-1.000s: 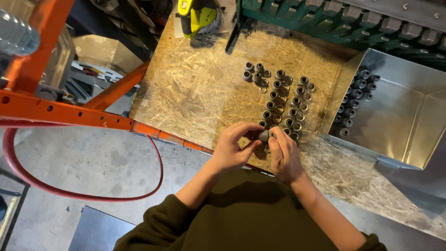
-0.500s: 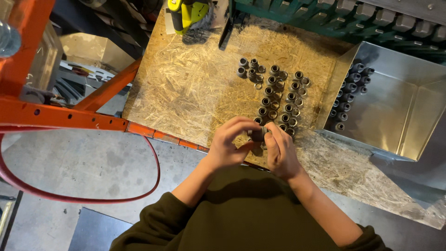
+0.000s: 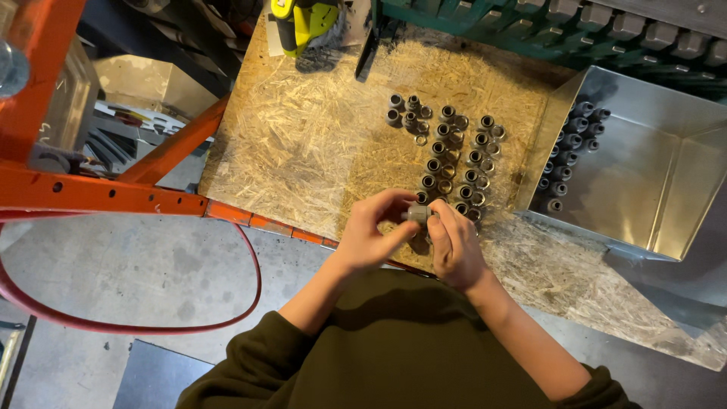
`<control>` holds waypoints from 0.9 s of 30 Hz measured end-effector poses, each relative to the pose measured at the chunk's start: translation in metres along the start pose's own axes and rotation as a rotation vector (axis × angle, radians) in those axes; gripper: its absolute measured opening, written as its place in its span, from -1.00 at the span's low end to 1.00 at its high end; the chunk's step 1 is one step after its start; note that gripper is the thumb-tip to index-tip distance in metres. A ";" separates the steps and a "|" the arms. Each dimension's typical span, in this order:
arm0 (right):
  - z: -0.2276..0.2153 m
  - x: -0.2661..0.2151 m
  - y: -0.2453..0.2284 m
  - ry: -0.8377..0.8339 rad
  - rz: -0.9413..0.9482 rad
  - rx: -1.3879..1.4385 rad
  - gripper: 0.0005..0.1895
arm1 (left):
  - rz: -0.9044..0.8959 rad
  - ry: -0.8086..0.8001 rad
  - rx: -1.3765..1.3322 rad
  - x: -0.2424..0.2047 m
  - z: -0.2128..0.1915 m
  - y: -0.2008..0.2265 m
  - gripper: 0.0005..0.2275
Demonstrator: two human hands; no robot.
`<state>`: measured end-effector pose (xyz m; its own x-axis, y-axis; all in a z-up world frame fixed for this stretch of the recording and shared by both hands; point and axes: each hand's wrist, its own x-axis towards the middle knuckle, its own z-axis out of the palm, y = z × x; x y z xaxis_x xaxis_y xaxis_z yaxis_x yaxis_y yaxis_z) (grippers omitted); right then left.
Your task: The person repeatedly picks up small cylindrical metal parts and rings from a workbench, fits the ring onto the cylinder, and places the assembled unit into a metal bin. The process is repeated for multiple units throughout the clip.
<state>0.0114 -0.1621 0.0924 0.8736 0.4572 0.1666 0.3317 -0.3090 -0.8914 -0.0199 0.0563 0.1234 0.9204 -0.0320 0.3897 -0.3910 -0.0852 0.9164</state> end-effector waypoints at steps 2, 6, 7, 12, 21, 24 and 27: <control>0.002 0.000 0.005 -0.035 -0.002 -0.083 -0.53 | -0.269 0.036 -0.124 -0.010 0.007 -0.017 -0.84; 0.008 0.000 0.008 -0.025 0.002 -0.065 -0.56 | -0.130 0.023 -0.070 -0.003 -0.003 -0.014 -0.65; 0.010 -0.001 0.011 -0.022 0.036 -0.024 -0.54 | -0.002 0.004 0.037 -0.003 -0.006 -0.014 -0.67; 0.014 0.003 0.020 -0.009 0.066 0.029 -0.50 | 0.196 -0.011 0.243 0.006 -0.012 -0.012 -0.69; 0.031 0.014 0.023 -0.013 0.040 -0.089 -0.54 | -0.154 -0.032 -0.060 0.010 -0.027 -0.033 -0.66; 0.039 0.025 0.014 0.020 0.069 -0.033 -0.51 | -0.094 -0.031 0.047 0.010 -0.037 -0.043 -0.64; 0.045 0.049 0.010 0.007 0.154 0.099 -0.48 | -0.192 0.025 -0.025 0.009 -0.049 -0.065 -0.60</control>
<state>0.0414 -0.1050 0.0726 0.9142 0.4043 0.0275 0.1573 -0.2916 -0.9435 0.0138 0.1108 0.0722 0.9778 0.0075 0.2096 -0.2087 -0.0623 0.9760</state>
